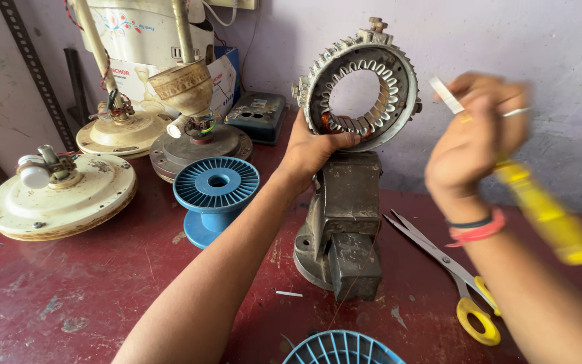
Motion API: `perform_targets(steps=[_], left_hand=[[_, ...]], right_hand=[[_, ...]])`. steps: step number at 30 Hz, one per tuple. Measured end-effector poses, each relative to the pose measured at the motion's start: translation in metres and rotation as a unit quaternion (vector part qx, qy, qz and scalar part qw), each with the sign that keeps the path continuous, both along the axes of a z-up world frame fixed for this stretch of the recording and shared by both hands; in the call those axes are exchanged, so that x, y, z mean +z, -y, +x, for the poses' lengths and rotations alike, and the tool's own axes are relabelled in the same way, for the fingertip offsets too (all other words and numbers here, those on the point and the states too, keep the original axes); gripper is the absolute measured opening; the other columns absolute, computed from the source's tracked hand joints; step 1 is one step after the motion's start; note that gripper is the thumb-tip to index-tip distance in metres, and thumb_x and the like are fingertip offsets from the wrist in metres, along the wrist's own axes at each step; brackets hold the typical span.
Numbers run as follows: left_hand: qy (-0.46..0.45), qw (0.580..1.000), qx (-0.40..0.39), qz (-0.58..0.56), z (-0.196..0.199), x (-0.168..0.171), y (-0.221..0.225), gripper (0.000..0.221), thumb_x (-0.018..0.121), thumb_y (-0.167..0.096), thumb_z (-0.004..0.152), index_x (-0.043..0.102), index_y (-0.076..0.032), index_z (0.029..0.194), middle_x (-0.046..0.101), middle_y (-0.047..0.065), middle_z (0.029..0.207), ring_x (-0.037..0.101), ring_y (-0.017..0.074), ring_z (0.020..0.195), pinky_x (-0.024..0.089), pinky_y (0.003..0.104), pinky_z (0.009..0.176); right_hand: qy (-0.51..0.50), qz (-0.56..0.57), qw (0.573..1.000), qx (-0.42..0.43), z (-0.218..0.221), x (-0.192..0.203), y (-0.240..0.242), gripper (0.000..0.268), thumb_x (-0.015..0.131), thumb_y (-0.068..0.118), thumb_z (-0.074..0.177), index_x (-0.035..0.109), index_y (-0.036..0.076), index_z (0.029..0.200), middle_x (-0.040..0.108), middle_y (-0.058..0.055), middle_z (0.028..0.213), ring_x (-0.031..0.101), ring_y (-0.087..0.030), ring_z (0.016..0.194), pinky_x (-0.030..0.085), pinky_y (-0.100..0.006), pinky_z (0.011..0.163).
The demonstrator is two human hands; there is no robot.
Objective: The person uses a yellow-handled screwdriver to adjust copper windings inside a motor stator held in a bench vise. The hands repeatedly tap and push the windings into place while the stator remains clamped.
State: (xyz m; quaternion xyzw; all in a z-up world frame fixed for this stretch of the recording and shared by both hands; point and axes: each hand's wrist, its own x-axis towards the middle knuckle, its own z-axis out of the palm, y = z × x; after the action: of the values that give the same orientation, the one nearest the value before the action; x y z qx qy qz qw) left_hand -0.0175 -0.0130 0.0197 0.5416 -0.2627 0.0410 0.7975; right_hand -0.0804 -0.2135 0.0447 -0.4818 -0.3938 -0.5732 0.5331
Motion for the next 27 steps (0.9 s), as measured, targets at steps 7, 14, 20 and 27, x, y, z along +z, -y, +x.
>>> perform_targets(steps=[7,14,20,27], left_hand=[[-0.017,1.000,-0.026,-0.003,-0.001,0.000,-0.002,0.074,0.085,-0.002,0.066,0.049,-0.001,0.131,0.070,0.014,0.115,0.070,0.0243,0.101,0.061,0.038,0.088],[-0.001,0.998,-0.064,-0.015,0.000,-0.004,-0.003,0.066,0.085,-0.004,0.069,0.053,0.001,0.128,0.071,0.014,0.113,0.071,0.0227,0.098,0.062,0.038,0.086],[-0.004,0.998,-0.059,0.001,0.002,-0.004,-0.004,0.064,0.085,-0.006,0.069,0.055,0.001,0.125,0.072,0.014,0.111,0.072,0.0234,0.098,0.061,0.037,0.086],[0.005,0.999,-0.032,0.010,0.003,-0.003,-0.003,0.062,0.085,-0.005,0.071,0.055,-0.001,0.125,0.072,0.012,0.110,0.072,0.0217,0.096,0.061,0.035,0.084]], right_hand=[[-0.087,0.075,0.993,-0.026,-0.007,0.024,0.029,0.034,0.044,-0.008,0.083,0.043,0.009,0.113,0.065,-0.015,0.090,0.055,-0.018,0.070,0.047,-0.031,0.066],[-0.371,0.106,0.917,0.098,0.041,-0.028,0.023,0.045,0.067,0.013,0.080,0.057,0.010,0.124,0.064,-0.001,0.103,0.054,-0.011,0.084,0.041,-0.027,0.067],[-0.459,0.069,0.839,0.284,0.041,-0.039,0.015,0.053,0.082,0.028,0.076,0.057,0.011,0.120,0.064,-0.003,0.110,0.056,-0.017,0.098,0.043,-0.034,0.084],[-0.472,-0.010,0.847,0.242,0.030,-0.035,-0.019,0.049,0.085,0.012,0.078,0.064,0.003,0.122,0.071,-0.007,0.111,0.066,-0.021,0.105,0.054,-0.037,0.096]])
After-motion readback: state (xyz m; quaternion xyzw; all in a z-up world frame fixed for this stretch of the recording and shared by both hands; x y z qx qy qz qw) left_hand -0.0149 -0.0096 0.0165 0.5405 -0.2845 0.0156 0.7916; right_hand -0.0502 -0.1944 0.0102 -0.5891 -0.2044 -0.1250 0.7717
